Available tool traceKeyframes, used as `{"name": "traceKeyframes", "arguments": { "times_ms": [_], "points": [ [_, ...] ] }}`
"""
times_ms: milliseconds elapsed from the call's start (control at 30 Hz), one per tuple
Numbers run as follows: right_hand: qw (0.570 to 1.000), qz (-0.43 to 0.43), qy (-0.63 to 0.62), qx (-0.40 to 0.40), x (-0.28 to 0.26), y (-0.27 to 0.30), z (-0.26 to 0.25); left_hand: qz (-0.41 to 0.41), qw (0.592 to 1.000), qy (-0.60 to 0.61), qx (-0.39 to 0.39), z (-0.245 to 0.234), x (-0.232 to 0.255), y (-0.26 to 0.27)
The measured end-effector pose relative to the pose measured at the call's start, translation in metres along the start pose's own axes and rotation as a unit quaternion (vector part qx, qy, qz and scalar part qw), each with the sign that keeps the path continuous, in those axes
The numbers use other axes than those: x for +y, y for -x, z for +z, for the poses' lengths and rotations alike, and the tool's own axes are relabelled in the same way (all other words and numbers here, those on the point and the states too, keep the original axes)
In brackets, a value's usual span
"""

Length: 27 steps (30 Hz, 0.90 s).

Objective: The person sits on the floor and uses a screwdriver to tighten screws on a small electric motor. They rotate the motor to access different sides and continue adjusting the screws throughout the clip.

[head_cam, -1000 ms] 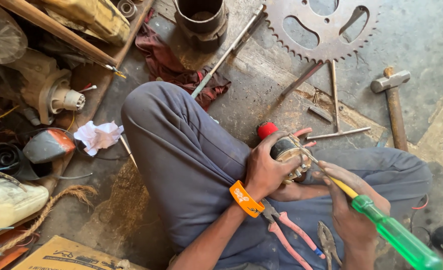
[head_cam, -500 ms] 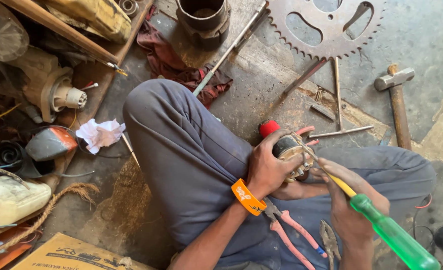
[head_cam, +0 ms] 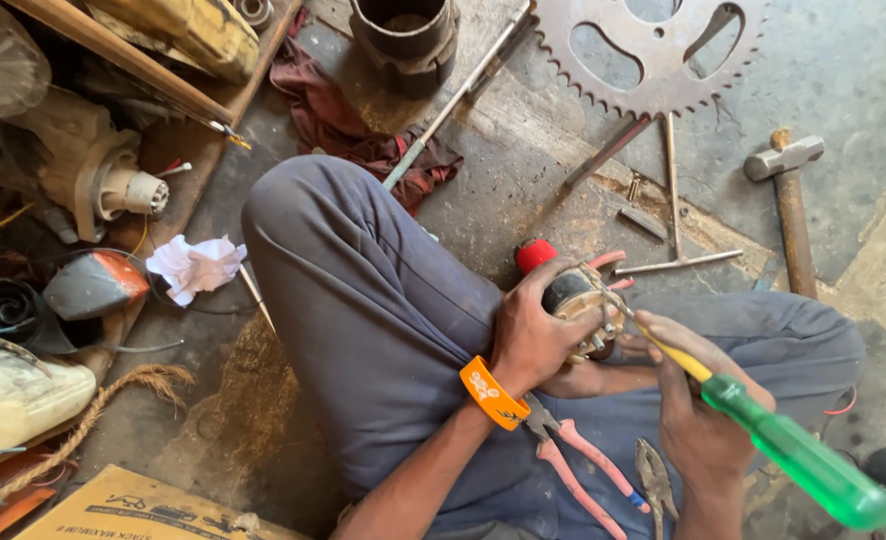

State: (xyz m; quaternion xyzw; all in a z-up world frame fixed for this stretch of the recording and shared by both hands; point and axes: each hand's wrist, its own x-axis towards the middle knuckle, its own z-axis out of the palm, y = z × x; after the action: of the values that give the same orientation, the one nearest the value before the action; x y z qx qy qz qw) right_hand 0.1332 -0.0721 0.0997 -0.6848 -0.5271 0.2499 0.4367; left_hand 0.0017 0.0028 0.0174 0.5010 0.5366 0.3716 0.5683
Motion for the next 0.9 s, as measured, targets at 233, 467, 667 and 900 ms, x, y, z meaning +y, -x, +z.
{"name": "traceKeyframes", "arguments": {
  "times_ms": [233, 467, 667, 900],
  "points": [
    [0.995, 0.020, -0.046, 0.083, 0.007, -0.013, 0.012, -0.003, 1.000, -0.010, -0.004, -0.001, 0.003, -0.001],
    [0.994, 0.039, -0.101, 0.029, -0.004, -0.006, 0.003, -0.035, 0.999, -0.005, -0.020, 0.000, 0.001, -0.001],
    [0.994, 0.012, 0.072, 0.080, 0.001, -0.012, 0.008, -0.007, 1.000, -0.004, -0.004, 0.000, 0.001, 0.001],
    [0.997, 0.056, -0.054, 0.017, -0.007, -0.004, 0.001, -0.010, 1.000, 0.003, -0.006, -0.001, 0.002, 0.000]
  ]
}}
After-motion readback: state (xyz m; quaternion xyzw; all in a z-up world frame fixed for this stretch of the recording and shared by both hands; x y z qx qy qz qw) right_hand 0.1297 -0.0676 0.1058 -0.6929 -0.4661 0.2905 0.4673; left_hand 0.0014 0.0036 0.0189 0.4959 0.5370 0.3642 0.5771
